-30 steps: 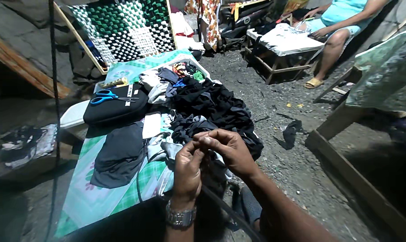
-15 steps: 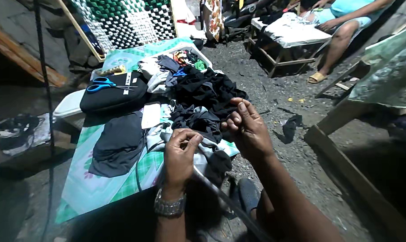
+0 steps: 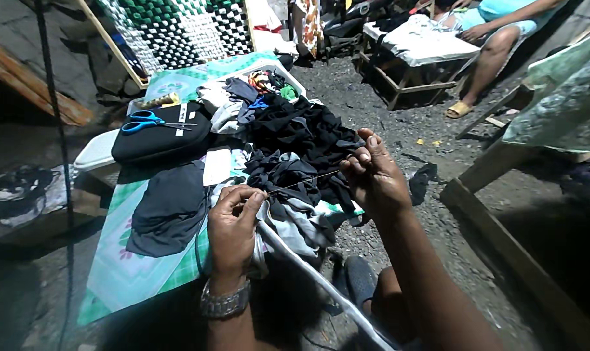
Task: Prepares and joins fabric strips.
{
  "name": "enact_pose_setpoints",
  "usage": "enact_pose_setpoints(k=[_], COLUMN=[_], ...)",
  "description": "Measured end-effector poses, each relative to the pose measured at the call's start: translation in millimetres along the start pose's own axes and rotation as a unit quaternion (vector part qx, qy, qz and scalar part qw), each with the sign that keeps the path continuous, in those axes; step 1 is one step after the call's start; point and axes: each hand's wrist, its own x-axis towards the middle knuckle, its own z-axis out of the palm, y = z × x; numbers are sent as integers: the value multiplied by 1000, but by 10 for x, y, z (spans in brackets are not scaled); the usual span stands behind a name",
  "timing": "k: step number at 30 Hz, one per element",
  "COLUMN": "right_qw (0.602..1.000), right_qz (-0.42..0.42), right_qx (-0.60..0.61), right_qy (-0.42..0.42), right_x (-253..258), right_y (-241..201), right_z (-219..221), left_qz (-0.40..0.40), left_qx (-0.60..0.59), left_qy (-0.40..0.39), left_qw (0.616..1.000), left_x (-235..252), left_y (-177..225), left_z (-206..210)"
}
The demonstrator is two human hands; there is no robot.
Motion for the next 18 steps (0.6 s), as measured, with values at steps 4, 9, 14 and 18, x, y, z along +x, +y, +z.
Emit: enact_pose_setpoints(k=[4,9,14,18], right_qw=[1000,999,960,927], right_qz=[7,7,-8,70], right_qx=[9,-38,-269,-342], right_qy=[15,17,-79,-140], right_x=[-2,19,-51,-208], right_y=[-9,12,121,237], right_z=[8,-34,8,239], left_qz=[-14,-97,-92,-73], left_qx=[-51,-227,-307,-310], left_qy=[-7,-112,-136,-122], left_qw=[999,963,937,940], left_x=[-1,-35,-57,-54], left_y=[-3,46,64,102], left_z=[-7,-13,68,80])
